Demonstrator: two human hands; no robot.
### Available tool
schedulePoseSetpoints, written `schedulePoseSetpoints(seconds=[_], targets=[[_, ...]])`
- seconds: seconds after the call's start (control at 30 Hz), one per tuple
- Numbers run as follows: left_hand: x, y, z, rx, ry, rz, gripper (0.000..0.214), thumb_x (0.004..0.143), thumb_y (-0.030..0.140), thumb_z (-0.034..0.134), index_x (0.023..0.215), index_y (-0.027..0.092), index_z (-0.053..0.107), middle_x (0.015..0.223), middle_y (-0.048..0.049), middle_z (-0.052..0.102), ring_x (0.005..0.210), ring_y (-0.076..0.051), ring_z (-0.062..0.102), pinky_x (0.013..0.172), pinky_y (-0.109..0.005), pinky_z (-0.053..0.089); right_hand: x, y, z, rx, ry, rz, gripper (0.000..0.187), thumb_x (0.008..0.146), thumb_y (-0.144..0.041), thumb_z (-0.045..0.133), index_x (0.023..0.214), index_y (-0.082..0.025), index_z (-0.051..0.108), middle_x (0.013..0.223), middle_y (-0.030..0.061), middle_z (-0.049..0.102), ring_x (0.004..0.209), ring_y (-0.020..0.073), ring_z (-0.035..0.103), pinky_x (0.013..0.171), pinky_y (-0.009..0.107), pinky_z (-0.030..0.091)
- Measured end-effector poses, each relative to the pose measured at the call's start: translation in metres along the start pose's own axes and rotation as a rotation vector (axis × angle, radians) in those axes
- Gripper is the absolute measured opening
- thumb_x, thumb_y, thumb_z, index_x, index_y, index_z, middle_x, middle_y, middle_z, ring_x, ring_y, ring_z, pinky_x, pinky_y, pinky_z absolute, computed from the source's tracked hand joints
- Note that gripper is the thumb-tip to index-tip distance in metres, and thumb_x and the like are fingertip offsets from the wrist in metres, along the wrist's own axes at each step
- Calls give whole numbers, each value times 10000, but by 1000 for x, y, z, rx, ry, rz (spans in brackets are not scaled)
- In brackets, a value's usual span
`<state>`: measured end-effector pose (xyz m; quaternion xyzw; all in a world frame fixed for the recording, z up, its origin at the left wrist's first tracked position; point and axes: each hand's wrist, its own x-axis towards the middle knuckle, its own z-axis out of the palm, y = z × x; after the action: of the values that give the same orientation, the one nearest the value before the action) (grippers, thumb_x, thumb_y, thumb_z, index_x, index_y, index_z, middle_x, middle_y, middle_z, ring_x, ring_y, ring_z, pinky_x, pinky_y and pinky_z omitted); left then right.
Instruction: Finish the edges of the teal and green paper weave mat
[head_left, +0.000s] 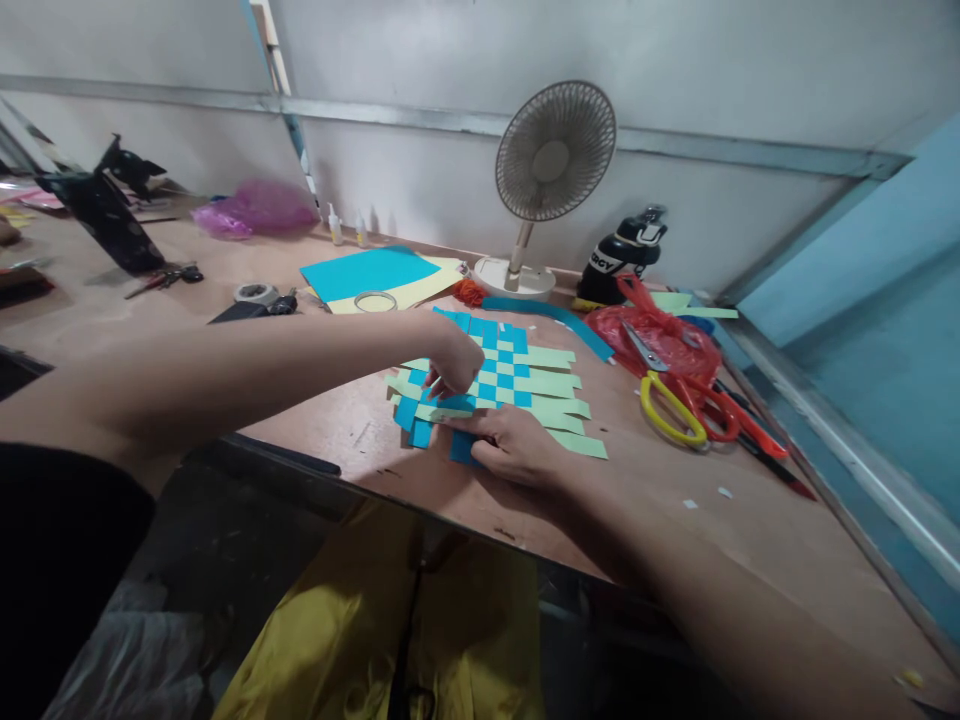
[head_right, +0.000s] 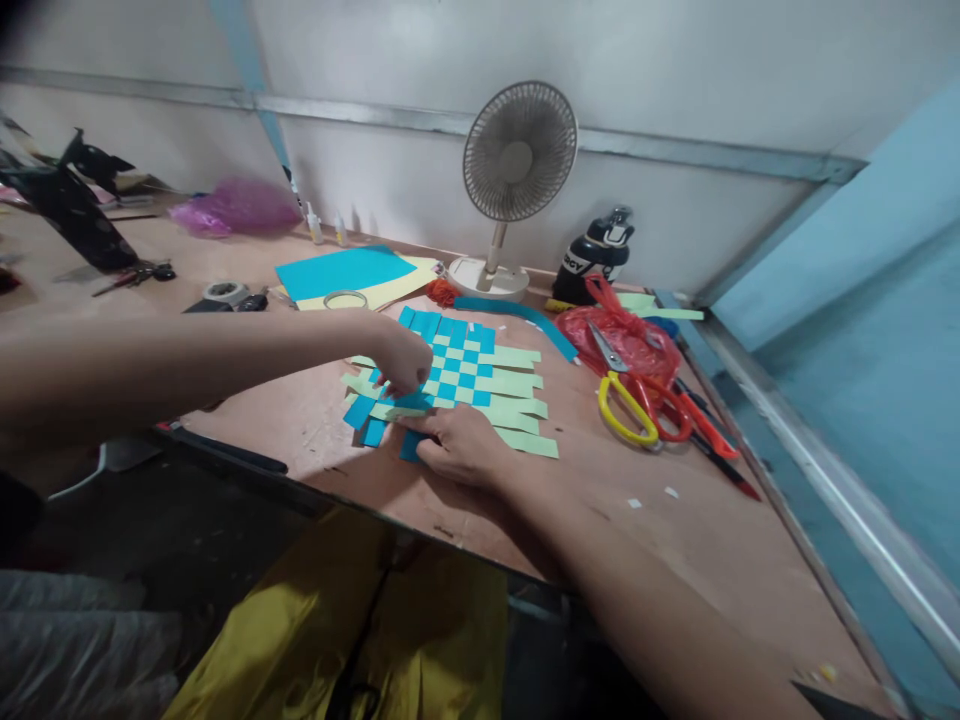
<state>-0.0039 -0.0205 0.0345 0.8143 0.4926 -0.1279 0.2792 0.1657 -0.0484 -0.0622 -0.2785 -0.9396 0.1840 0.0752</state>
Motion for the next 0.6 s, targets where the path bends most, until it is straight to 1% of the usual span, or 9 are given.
schedulePoseSetpoints(seconds=[0.03,0.07,0.1,0.13,0.17,0.23,0.3,0.43,0.6], targets=[[5,-5,2,39,-34,-4,77,762,212,677,757,138,695,736,-41,674,704,-193,622,671,-331,507,0,-1,-1,-19,-1,-15,564,769,-153,440,1289,-287,613,970,27,720,748,160,570,695,266,405],[7,-11,5,73,-36,5,70,729,196,668,673,157,682,660,-29,656,671,-184,603,655,-312,480,-1,-2,-2,-39,2,-27,558,767,-151,441,1280,-276,622,942,37,712,734,162,558,686,271,393],[7,-17,10,115,-1,25,68,713,201,648,655,175,673,646,-22,651,660,-177,585,640,-297,450,-1,-2,-2,-59,10,-37,547,767,-151,440,1265,-266,634,916,47,704,723,164,545,678,276,379],[5,-25,14,176,88,64,58,707,219,629,680,187,670,679,-18,659,649,-167,567,610,-282,419,-2,-2,-2,-78,19,-47,536,768,-152,439,1252,-258,645,891,53,694,709,165,532,669,281,365],[1,-32,20,188,137,86,78,711,238,612,729,192,673,722,-18,668,639,-157,553,580,-269,390,-2,-2,-2,-95,25,-59,528,772,-153,436,1243,-253,651,868,56,685,694,164,518,660,285,351],[-4,-46,31,124,174,78,131,722,269,599,798,189,668,753,-23,667,627,-146,542,542,-250,353,-3,-1,-1,-118,35,-83,523,778,-153,428,1242,-248,651,818,53,663,663,161,491,644,289,323],[-7,-57,41,50,171,69,178,739,317,608,841,178,654,759,-27,660,631,-142,545,533,-236,348,-3,1,0,-126,36,-99,531,779,-151,424,1256,-245,638,801,47,647,653,157,476,637,288,306],[-5,-69,54,-42,186,85,236,786,405,590,806,171,612,711,-19,636,613,-128,527,513,-221,332,-3,2,1,-140,22,-111,538,779,-151,420,1270,-229,626,792,45,631,655,157,470,632,288,291],[-4,-75,60,-89,196,97,226,841,392,513,803,180,584,691,-8,611,604,-125,508,520,-226,327,-2,2,2,-151,30,-118,549,776,-145,412,1277,-236,617,764,35,616,630,152,447,624,289,278]])
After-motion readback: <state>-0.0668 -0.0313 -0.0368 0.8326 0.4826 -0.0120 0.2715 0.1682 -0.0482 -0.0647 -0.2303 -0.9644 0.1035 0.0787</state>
